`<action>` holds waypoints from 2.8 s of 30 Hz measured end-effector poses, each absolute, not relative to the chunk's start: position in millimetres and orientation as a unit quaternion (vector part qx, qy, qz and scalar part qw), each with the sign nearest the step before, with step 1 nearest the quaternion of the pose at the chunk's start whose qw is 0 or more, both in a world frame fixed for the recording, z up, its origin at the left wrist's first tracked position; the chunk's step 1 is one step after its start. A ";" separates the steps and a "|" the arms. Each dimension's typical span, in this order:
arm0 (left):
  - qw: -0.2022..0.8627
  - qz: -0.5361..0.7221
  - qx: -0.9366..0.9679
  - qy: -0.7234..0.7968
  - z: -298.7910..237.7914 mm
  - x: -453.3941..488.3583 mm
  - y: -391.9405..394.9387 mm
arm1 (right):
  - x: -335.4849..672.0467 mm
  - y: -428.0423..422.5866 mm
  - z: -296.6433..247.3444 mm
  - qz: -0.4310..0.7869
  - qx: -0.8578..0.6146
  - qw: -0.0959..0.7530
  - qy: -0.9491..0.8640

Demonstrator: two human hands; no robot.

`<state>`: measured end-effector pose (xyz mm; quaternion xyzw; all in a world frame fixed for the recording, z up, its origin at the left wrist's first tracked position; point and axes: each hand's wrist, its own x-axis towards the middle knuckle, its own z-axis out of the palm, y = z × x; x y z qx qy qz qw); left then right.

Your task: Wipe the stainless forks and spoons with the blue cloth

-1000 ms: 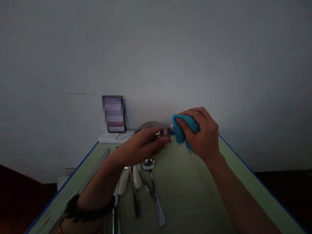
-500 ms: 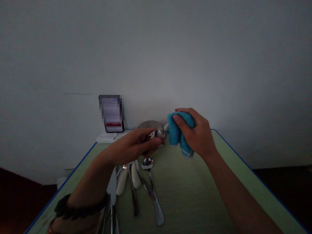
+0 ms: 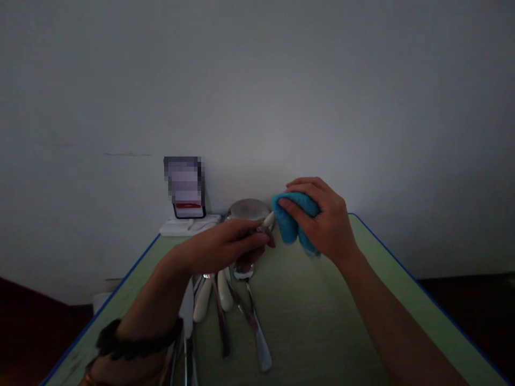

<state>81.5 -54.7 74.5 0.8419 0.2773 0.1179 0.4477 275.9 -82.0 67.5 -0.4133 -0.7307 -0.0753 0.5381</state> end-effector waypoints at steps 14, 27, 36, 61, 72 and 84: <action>0.385 0.165 0.862 0.285 73.4 81.1 -54.6 | 275.2 -83.5 66.0 -0.113 -0.409 0.516 -0.744; 0.381 0.135 0.858 0.316 76.8 70.7 -55.2 | 290.1 -82.6 69.0 -0.114 -0.452 0.584 -0.665; 0.343 0.152 0.862 0.342 77.1 76.3 -55.6 | 291.3 -81.7 65.6 -0.157 -0.407 0.489 -0.755; 0.302 0.201 0.863 0.352 76.7 96.3 -64.7 | 289.7 -80.3 70.8 -0.154 -0.450 0.566 -0.673; 0.159 0.227 0.883 0.379 74.9 93.6 -55.9 | 285.6 -81.7 66.4 -0.124 -0.442 0.490 -0.741; 0.228 0.236 0.861 0.389 74.6 95.5 -56.1 | 279.7 -83.5 66.3 -0.166 -0.444 0.466 -0.747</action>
